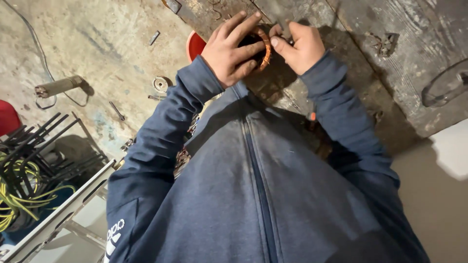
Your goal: The person uses a knife and pliers to strip the insulation from a coil of copper wire. They repeatedly cut the wire and pull the insulation off, dropping the copper pieces into a red bucket.
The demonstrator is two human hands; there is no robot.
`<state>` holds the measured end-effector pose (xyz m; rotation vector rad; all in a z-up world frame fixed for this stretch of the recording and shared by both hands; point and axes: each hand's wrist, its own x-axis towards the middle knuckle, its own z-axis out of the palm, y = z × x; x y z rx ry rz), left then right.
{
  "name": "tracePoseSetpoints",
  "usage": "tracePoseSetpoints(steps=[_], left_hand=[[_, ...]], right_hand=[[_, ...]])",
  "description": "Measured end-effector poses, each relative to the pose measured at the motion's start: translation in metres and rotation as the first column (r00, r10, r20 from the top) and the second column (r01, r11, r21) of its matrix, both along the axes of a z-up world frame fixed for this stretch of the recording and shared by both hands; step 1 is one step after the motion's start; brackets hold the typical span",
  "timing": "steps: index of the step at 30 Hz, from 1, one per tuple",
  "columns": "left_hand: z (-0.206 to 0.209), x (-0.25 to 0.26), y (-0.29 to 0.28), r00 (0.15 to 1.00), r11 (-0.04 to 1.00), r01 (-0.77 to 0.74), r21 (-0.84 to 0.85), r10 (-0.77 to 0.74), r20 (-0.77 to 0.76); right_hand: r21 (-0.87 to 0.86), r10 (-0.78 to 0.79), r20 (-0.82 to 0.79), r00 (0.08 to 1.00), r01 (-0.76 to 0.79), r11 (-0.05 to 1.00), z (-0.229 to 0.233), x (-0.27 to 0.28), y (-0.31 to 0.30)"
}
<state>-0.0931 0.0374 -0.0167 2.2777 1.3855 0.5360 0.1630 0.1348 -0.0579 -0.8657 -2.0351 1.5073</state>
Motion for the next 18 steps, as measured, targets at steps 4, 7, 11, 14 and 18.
tracePoseSetpoints(steps=[4,7,11,14,18], left_hand=[[-0.008,0.004,0.001,0.988,0.998,-0.066,0.021,0.062,0.145],[-0.005,0.014,0.005,0.933,0.973,-0.215,-0.080,0.229,0.279],[-0.005,0.020,0.019,0.961,0.970,-0.191,0.148,0.154,0.230],[-0.010,0.017,0.022,0.968,0.964,-0.158,0.215,0.108,0.228],[0.003,0.015,0.017,0.987,0.949,-0.105,0.297,0.061,0.152]], right_hand=[[0.260,0.004,0.116,0.993,-0.035,0.965,0.027,-0.004,0.007],[0.249,-0.004,0.238,0.971,-0.057,0.967,0.046,-0.009,0.005],[0.140,0.022,0.236,0.971,-0.056,0.989,0.052,-0.014,0.001],[0.053,0.026,0.219,0.975,-0.039,0.998,0.055,-0.011,-0.002],[-0.234,-0.022,0.067,0.997,0.037,0.971,0.042,-0.001,-0.007]])
